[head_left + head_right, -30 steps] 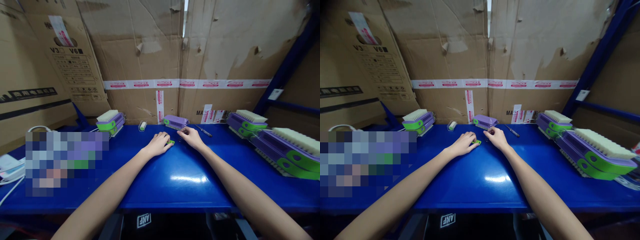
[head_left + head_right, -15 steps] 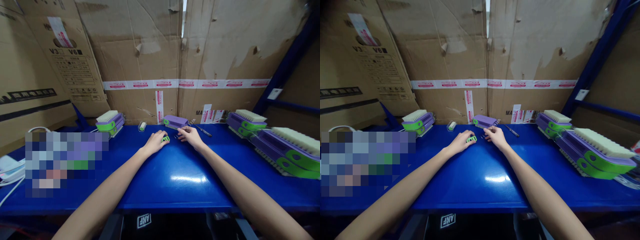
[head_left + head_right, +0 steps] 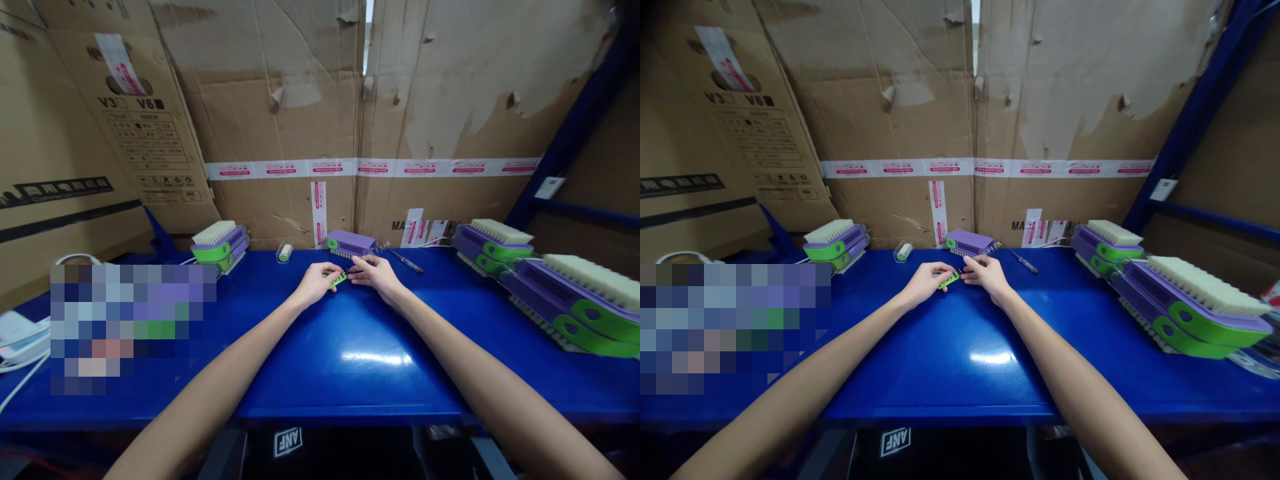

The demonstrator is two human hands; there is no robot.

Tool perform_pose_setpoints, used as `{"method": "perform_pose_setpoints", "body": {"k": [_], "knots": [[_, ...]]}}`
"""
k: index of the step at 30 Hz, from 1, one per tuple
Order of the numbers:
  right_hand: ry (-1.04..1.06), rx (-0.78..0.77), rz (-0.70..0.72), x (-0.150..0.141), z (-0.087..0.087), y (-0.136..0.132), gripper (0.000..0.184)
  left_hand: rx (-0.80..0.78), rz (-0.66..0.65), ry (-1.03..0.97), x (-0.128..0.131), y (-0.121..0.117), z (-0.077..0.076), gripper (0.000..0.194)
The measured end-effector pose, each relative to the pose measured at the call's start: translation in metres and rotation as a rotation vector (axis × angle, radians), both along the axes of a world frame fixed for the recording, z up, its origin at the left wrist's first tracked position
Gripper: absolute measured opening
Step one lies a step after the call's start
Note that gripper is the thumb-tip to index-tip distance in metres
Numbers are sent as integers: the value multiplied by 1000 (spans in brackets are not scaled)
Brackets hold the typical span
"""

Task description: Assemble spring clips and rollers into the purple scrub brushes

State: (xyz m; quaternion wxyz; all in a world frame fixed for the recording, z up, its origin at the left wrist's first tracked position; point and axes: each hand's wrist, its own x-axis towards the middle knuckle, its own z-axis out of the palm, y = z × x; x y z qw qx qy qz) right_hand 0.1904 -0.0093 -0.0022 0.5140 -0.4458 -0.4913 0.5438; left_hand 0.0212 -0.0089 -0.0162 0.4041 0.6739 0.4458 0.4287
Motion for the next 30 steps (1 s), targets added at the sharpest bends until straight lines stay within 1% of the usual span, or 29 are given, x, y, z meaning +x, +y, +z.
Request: {"method": "perform_pose_setpoints", "body": {"k": [3,6,9,14,17,22,26,30], "knots": [[17,5,-7,1,-1,1,18,-116,-16,-126,2,-3,4,21],[15,23,4,1,-2,1,22,-173,-14,-169,2,-6,8,32],[22,52,53,1,-2,-1,28,-188,-20,-188,1,-6,7,37],[-1,131,169,0,-1,-5,36,-177,-94,-231,-3,-2,3,33],[12,146,215,0,0,-6,40,-164,-128,-252,-4,-3,3,31],[83,98,200,2,2,-6,40,-201,-138,-290,-1,-6,5,34],[145,89,188,2,1,-4,39,-230,-130,-349,1,-9,10,37],[177,88,183,2,1,-3,37,-251,-176,-413,3,-13,17,39]]}}
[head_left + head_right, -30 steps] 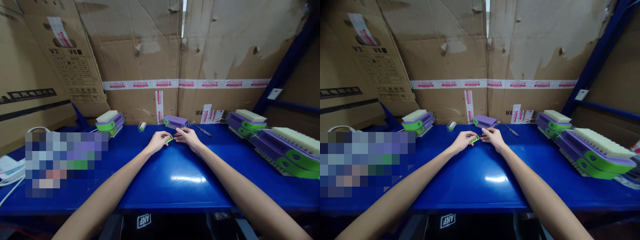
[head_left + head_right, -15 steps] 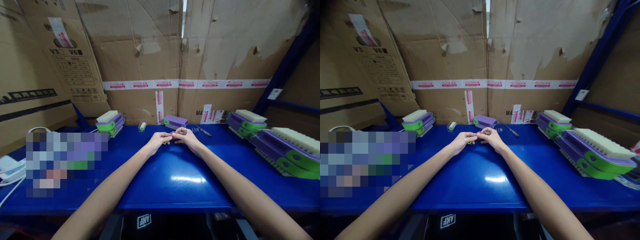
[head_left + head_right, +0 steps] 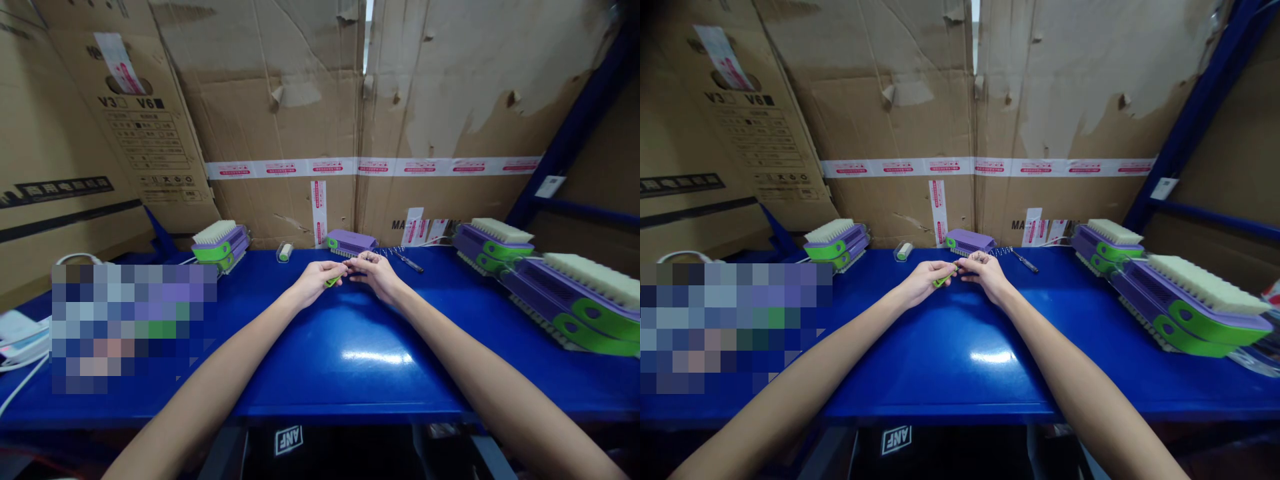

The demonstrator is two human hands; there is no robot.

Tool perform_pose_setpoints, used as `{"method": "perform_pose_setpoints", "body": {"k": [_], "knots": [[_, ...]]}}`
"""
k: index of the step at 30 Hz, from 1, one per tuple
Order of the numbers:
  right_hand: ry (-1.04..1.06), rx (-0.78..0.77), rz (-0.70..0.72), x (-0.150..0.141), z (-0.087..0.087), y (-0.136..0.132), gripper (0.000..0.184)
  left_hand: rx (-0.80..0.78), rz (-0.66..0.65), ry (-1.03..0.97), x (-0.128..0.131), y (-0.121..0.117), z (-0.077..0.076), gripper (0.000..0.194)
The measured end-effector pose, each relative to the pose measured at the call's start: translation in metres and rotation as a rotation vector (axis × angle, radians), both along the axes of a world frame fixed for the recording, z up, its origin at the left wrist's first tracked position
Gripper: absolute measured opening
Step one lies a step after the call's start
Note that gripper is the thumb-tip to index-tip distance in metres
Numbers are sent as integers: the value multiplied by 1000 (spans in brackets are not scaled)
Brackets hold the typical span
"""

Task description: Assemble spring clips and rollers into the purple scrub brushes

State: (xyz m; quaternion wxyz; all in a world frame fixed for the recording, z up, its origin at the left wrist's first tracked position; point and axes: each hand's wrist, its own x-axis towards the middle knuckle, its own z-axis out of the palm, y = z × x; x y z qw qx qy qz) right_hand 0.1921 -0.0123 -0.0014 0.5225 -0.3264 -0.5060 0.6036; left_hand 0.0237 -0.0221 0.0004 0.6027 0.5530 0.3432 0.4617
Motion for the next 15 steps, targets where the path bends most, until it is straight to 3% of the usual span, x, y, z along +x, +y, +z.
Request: {"method": "perform_pose_setpoints", "body": {"k": [7,15], "knots": [[-38,36,-30,-1,2,-2,42,-13,-17,9,2,-1,3,37],[-237,279,-131,-6,-5,1,39,74,191,150,1,2,-2,27]]}}
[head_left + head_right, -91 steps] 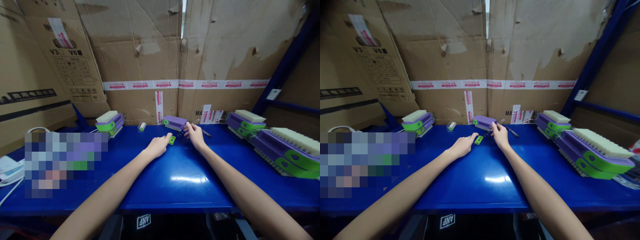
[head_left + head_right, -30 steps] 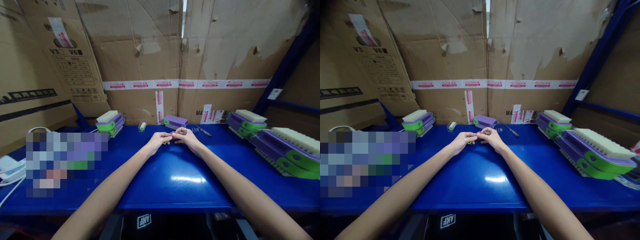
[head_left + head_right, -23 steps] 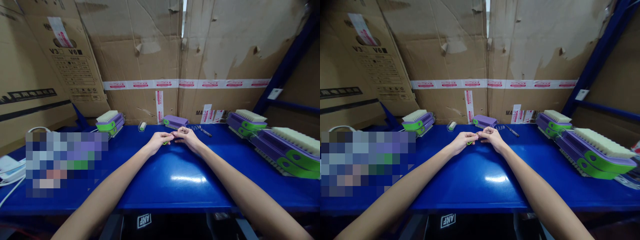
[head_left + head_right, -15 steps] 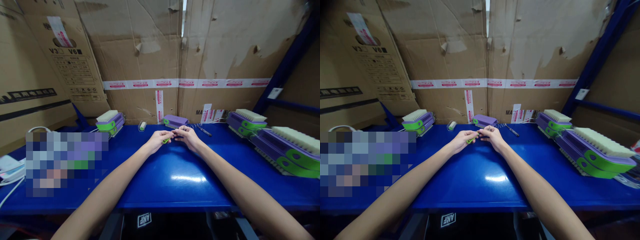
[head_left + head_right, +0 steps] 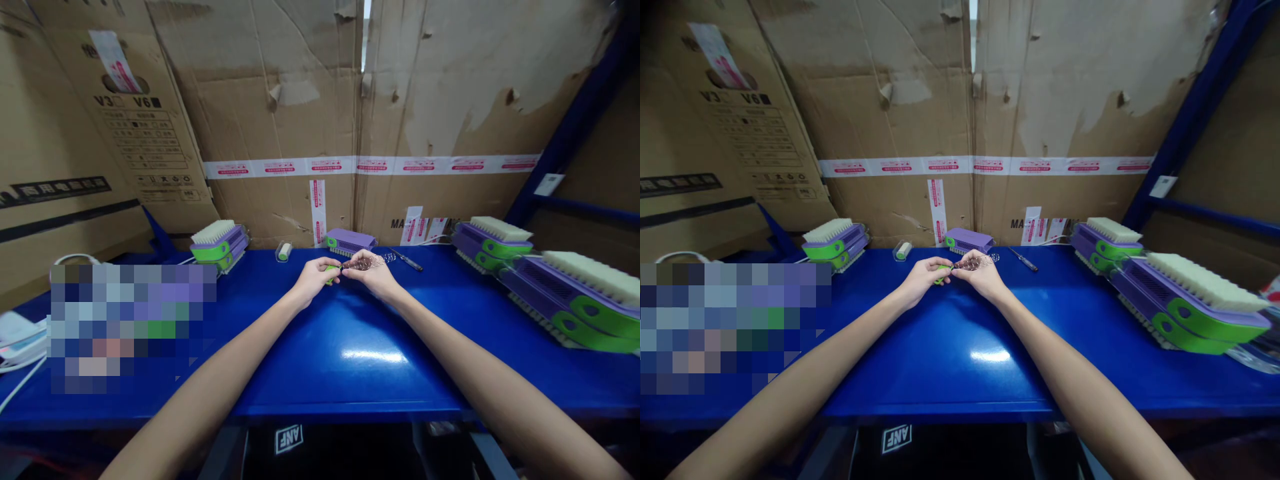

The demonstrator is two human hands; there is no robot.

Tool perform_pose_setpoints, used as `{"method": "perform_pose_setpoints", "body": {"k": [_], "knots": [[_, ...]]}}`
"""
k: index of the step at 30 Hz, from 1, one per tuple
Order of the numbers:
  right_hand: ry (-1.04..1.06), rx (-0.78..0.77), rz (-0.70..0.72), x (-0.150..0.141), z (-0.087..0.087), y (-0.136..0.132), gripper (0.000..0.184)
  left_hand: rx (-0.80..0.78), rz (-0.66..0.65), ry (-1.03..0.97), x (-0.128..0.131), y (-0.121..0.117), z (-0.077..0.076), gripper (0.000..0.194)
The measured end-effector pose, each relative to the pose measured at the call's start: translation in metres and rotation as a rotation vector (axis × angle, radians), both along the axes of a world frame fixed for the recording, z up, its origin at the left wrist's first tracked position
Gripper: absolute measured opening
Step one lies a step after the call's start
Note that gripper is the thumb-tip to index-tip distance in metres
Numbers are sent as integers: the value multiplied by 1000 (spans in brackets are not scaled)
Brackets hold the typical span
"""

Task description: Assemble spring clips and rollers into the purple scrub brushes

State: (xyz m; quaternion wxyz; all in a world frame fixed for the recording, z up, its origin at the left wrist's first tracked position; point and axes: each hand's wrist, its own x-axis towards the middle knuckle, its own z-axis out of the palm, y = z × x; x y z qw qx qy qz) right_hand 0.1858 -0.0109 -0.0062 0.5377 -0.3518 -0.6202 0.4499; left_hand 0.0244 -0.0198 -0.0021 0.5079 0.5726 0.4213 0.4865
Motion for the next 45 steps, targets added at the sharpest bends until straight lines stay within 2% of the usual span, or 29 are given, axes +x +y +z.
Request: {"method": "perform_pose_setpoints", "body": {"k": [3,7,11,16,23,28,36,42,45], "knots": [[-70,47,-36,0,-2,1,38,70,36,47,0,-1,-1,35],[-161,94,-61,1,-7,4,35,122,15,44,3,1,-4,49],[-194,134,-97,2,-14,11,25,63,41,30,9,6,-6,31],[-270,156,-146,8,-20,20,27,-52,116,63,19,16,-1,14],[-358,180,-206,20,-20,25,32,-111,189,17,31,29,4,20],[-398,187,-204,21,-19,23,25,-130,206,-97,34,25,0,26],[-433,332,-258,14,-21,21,19,-106,230,-142,27,21,0,30],[-521,422,-271,16,-18,19,18,-142,212,-68,26,20,-2,28],[-520,420,-279,17,-18,20,18,-124,227,4,25,23,-5,28]]}}
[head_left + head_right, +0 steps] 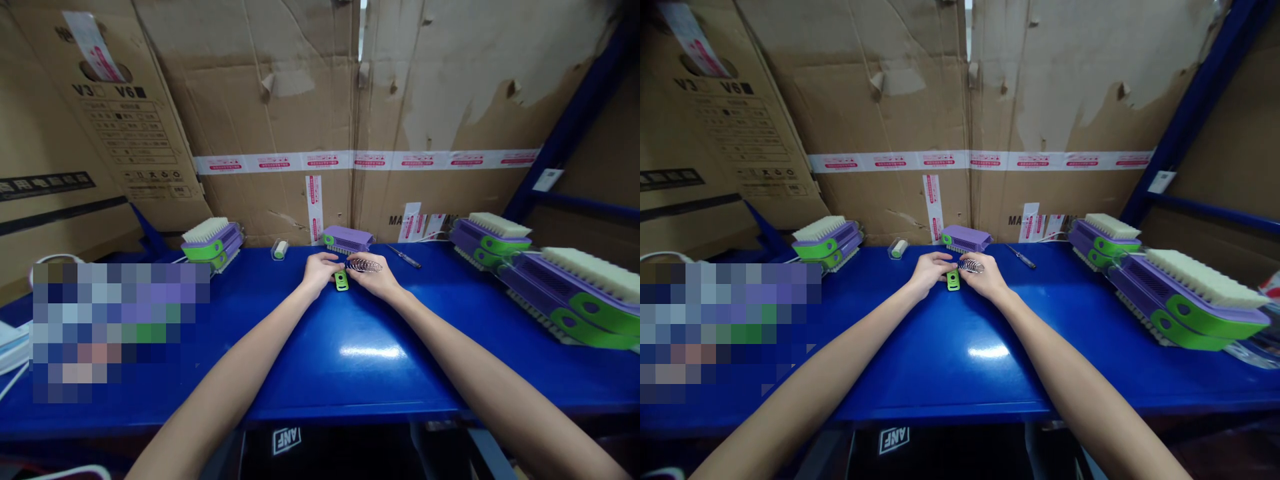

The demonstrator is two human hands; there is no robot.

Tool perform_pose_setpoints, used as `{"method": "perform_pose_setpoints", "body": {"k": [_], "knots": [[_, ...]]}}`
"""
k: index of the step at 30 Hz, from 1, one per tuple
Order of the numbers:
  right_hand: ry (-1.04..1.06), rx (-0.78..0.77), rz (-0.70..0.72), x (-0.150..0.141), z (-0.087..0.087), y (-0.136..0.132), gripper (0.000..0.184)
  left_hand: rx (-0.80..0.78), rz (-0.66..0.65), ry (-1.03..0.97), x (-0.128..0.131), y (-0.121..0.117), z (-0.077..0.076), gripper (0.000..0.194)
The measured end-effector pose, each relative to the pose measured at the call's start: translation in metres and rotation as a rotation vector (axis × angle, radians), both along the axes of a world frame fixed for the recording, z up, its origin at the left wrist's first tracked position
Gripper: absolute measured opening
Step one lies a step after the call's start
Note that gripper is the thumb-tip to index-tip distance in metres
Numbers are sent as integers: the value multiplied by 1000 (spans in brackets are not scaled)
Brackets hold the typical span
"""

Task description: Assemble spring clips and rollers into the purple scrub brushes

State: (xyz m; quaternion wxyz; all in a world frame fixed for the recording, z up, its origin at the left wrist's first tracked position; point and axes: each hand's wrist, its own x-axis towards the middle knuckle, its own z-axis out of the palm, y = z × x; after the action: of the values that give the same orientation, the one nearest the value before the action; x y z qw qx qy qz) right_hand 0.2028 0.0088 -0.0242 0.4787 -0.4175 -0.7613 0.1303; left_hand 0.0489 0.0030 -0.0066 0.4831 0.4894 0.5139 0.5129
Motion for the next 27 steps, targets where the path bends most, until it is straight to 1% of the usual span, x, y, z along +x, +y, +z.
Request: {"method": "perform_pose_setpoints", "body": {"k": [2,5,7,11,15,20,24,27], "knots": [[41,-27,-10,0,-1,0,18,16,29,106,-2,2,-2,26],[109,-77,-13,-2,-1,0,20,31,82,317,-4,4,-3,28],[136,-118,-21,-3,0,-2,21,11,85,355,-4,2,-1,26],[137,-165,-54,-5,4,-6,22,-92,25,199,-6,-3,8,16],[147,-171,-38,-6,6,-8,21,-143,27,93,-8,-5,12,19],[140,-242,68,-10,5,-12,24,-69,72,33,-6,-4,7,13],[148,-292,111,-10,4,-14,26,-4,112,7,-3,-4,6,13],[177,-279,129,-9,2,-11,25,18,85,-26,-3,-5,7,14]]}}
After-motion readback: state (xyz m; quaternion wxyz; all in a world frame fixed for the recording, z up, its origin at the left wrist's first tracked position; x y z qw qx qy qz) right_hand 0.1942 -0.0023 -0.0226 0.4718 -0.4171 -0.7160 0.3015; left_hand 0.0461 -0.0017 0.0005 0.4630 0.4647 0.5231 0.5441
